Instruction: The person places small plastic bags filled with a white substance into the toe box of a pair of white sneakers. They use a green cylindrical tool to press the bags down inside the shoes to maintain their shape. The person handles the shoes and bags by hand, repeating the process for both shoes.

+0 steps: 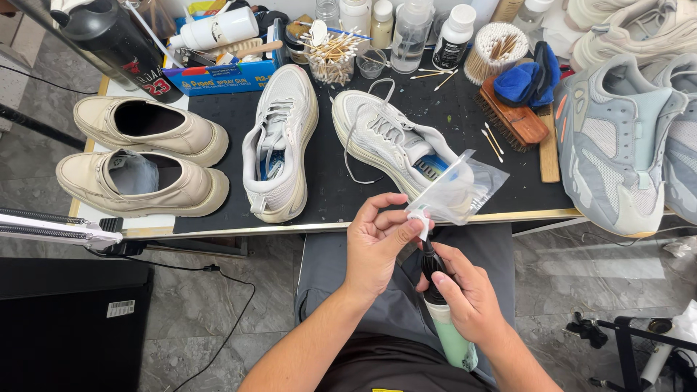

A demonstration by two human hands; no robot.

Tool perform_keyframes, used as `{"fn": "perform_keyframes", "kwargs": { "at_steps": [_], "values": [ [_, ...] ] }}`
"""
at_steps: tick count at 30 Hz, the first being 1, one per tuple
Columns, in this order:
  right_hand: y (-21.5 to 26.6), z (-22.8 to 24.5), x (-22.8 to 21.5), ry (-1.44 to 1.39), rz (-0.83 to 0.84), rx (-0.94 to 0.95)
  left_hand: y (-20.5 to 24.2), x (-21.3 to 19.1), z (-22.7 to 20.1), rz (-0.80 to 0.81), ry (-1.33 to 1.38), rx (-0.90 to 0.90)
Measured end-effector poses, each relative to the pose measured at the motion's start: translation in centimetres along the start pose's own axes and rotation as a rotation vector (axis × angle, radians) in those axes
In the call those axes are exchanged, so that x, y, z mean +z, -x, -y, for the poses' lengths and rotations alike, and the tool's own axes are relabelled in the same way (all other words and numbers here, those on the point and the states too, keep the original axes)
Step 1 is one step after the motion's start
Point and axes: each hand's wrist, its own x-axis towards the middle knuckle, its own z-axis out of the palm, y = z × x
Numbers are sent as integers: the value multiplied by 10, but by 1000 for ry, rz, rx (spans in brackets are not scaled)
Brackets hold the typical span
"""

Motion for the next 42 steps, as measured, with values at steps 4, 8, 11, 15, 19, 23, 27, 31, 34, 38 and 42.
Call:
{"fn": "perform_keyframes", "kwargs": {
  "at_steps": [4,8,11,15,19,23,27,31,34,38,42],
  "values": [
    [0,-6,-2,-28,-14,-2,3,2,3,45,-29,9],
    [2,-10,-3,-66,-52,15,6,6,7,49,-35,-18],
    [1,-8,-1,-182,-81,-9,8,10,10,63,-21,-35],
    [-4,0,1,-216,-159,-141,12,13,13,97,-53,-4],
    [-11,7,-4,-256,-287,-233,14,16,15,123,-101,28],
    [-21,8,-3,-304,-353,-213,12,23,17,110,-150,17],
    [-41,1,9,-456,-528,-180,-4,29,15,102,-155,26],
    [-48,-3,10,-562,-541,-237,-13,28,10,97,-130,-24],
    [-35,-4,5,-480,-493,-317,-5,31,12,121,-144,-41],
    [-25,-1,-13,-403,-521,-216,-3,39,8,224,-158,-53],
    [-12,-2,-27,-236,-487,-214,-2,41,-7,273,-417,-23]
  ]
}}
